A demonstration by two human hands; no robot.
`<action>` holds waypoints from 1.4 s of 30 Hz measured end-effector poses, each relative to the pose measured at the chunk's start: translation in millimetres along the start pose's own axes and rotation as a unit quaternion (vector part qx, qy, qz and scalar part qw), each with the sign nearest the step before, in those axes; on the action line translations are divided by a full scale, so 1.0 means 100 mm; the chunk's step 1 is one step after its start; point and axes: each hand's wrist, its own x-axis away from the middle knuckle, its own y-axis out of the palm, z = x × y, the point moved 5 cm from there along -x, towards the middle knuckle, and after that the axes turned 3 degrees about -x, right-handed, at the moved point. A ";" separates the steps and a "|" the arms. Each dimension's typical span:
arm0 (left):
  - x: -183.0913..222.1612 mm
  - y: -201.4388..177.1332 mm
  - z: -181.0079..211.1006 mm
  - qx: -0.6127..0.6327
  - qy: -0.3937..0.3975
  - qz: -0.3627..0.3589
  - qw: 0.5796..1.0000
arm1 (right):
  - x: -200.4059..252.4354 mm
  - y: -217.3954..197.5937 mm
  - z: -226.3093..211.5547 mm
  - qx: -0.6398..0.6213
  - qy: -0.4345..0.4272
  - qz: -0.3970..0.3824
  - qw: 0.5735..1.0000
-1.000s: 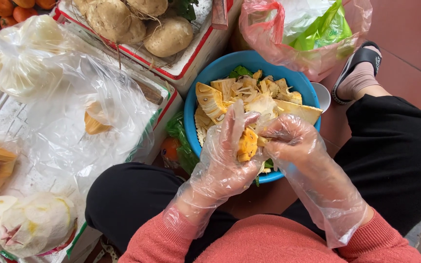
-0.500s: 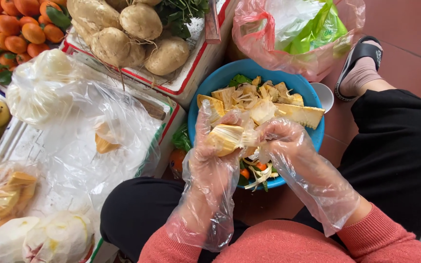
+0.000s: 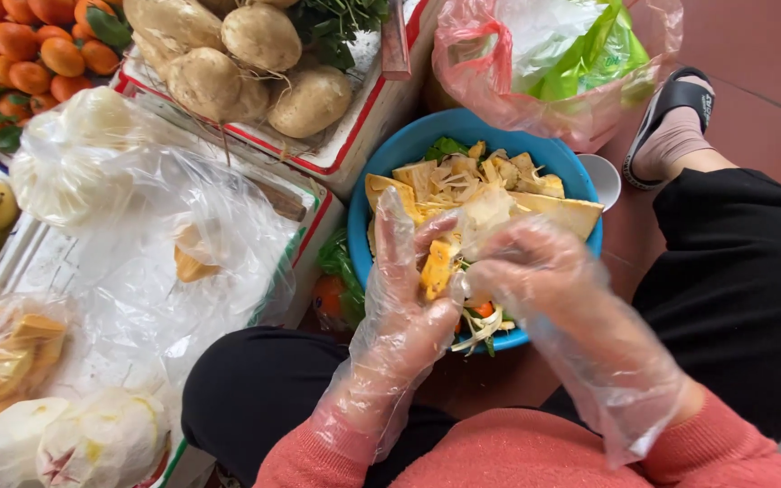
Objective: Shredding pieces of fruit by hand into a bowl while wearing plastic gloves
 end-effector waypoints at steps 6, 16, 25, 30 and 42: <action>0.02 0.09 0.23 -0.202 0.168 -0.031 0.964 | 0.03 0.18 -0.10 0.006 0.039 -0.106 0.994; 0.04 0.09 0.37 -0.281 0.191 -0.071 0.938 | -0.07 0.05 -0.08 0.177 -0.076 -0.189 0.963; 0.05 0.10 0.44 -0.317 0.191 -0.090 0.925 | -0.08 0.11 -0.15 0.223 -0.099 -0.207 0.948; 0.03 0.15 0.43 -0.314 0.194 -0.080 0.926 | -0.07 0.17 -0.13 0.228 -0.128 -0.189 0.947; 0.04 0.12 0.34 -0.273 0.136 -0.031 0.952 | 0.02 0.28 -0.22 0.221 -0.215 -0.141 0.941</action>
